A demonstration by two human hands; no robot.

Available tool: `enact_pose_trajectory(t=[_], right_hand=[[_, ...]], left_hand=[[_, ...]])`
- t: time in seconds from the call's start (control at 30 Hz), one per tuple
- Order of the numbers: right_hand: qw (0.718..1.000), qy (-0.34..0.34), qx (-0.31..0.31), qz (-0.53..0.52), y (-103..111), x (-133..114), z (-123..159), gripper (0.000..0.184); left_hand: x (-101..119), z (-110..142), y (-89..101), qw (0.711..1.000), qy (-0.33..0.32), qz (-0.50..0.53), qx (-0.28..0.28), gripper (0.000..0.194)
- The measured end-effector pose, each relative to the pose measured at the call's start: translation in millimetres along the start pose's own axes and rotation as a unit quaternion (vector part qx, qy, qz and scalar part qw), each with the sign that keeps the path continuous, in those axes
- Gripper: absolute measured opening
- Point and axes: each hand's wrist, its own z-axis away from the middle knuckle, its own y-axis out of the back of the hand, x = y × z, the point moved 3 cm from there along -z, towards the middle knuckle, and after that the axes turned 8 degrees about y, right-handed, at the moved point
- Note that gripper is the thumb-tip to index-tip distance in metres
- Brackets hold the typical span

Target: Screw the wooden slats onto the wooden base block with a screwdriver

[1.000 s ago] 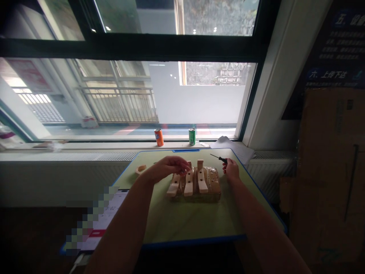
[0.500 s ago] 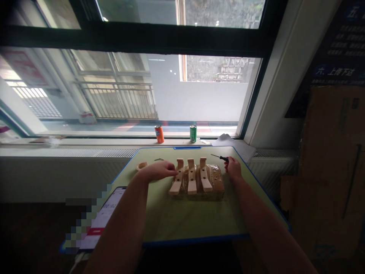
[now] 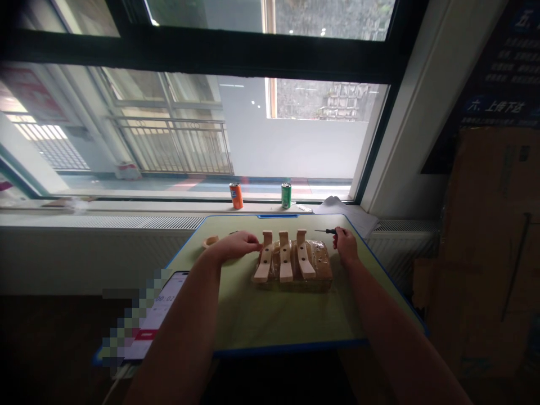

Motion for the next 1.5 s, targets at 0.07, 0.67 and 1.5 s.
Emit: enact_pose_trajectory(t=[0.07, 0.67, 1.5], right_hand=[[0.999, 0.047, 0.019, 0.0, 4, -26, 2, 0.026], [0.769, 0.365, -0.435, 0.293, -113, -167, 79, 0.026], [0.742, 0.356, -0.416, 0.387, -128, -170, 78, 0.035]], left_hand=[[-1, -1, 1.2, 0.999, 0.002, 0.023, 0.023, 0.046], [-7, -11, -11.2, 0.992, -0.038, 0.119, -0.01, 0.061], [-24, -22, -18.1, 0.987, 0.022, 0.133, -0.088, 0.066]])
